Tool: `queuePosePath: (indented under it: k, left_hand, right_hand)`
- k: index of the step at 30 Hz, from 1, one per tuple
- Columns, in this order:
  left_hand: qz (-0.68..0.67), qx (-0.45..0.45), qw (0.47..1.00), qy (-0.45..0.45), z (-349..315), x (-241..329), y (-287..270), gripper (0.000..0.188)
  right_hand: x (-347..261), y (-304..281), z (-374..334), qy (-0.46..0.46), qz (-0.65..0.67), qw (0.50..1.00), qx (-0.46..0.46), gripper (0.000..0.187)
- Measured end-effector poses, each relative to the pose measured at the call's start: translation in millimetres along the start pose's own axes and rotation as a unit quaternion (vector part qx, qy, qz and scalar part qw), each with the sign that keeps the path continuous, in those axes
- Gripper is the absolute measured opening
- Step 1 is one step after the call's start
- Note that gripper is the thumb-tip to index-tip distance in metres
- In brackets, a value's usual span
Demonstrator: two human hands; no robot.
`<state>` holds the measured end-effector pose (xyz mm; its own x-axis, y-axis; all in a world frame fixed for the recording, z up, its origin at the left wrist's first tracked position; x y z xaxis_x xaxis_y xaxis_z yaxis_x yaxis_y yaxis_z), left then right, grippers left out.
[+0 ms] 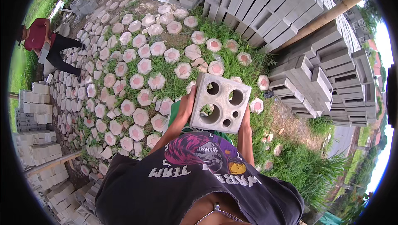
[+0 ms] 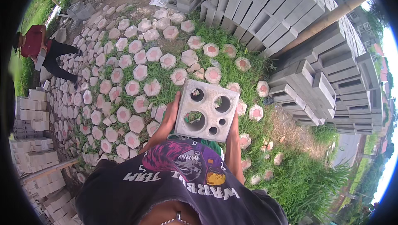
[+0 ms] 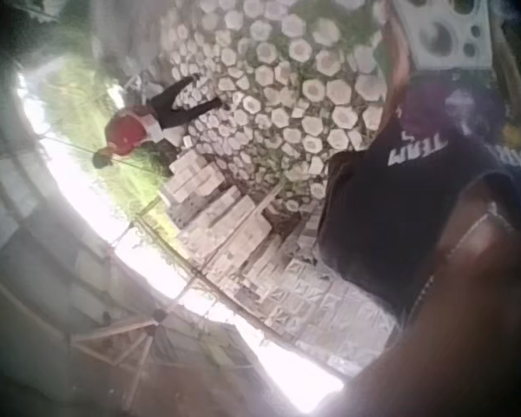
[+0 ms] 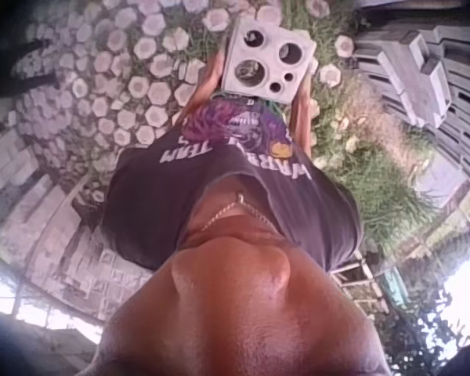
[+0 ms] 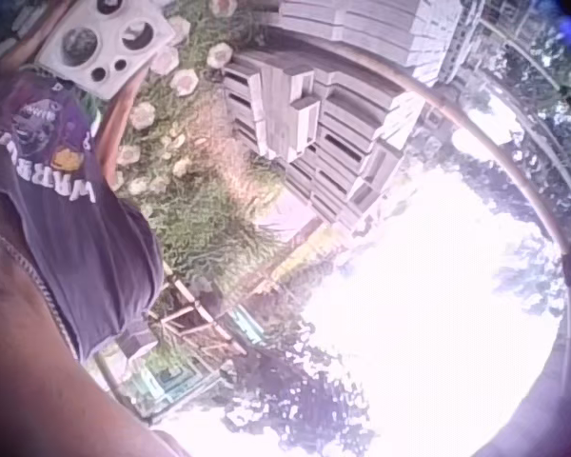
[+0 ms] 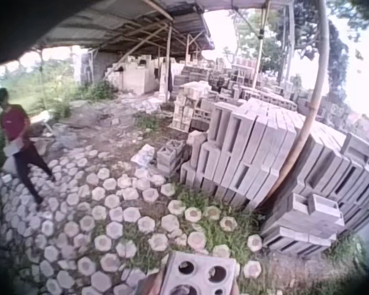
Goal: The person picks up decorative concrete blocks from various piles on the ground and stacks them one by one into a vertical column on a plastic sheet.
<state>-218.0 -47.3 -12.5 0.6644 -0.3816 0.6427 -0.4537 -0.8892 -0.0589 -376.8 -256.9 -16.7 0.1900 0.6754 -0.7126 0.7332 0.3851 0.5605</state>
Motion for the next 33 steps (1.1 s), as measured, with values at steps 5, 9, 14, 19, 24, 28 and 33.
queuePosePath:
  k: [5, 9, 14, 19, 24, 28, 33]
  left_hand:
    - [0.013, 0.025, 0.999, 0.028, 37, 57, -2, 0.091]
    - [0.022, 0.024, 0.999, 0.010, 87, 98, 2, 0.095]
    - [0.011, -0.023, 0.999, 0.037, 191, 148, -4, 0.092]
    - [0.063, -0.018, 0.997, 0.037, 210, 257, -21, 0.094]
    - [0.030, -0.020, 0.999, 0.005, 272, 297, -56, 0.094]
    - [-0.018, 0.067, 0.996, 0.052, 317, 321, -86, 0.095]
    - [-0.036, 0.113, 0.990, 0.082, 362, 362, -116, 0.093]
  right_hand:
    - [-17, 38, 66, -0.011, -0.022, 0.999, -0.035, 0.048]
    - [-21, 62, 134, -0.024, -0.030, 0.997, -0.062, 0.058]
    - [-13, 118, 211, -0.009, 0.022, 0.997, -0.069, 0.058]
    - [-28, 186, 275, -0.033, 0.041, 0.996, -0.069, 0.057]
    - [-19, 243, 341, -0.005, 0.014, 0.997, -0.077, 0.061]
    - [-23, 312, 390, 0.003, -0.040, 0.992, -0.116, 0.068]
    - [-2, 367, 467, 0.064, -0.091, 0.985, -0.135, 0.068]
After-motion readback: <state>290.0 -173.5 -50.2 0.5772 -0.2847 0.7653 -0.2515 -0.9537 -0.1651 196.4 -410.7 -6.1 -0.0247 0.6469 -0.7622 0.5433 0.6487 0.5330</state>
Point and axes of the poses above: each hand's wrist, its own z-axis towards the middle knuckle, its own y-axis out of the palm, x = y × z, the point moved 10 cm from there along z, towards the middle knuckle, and after that the axes turned 13 degrees about -y, right-handed, at the moved point
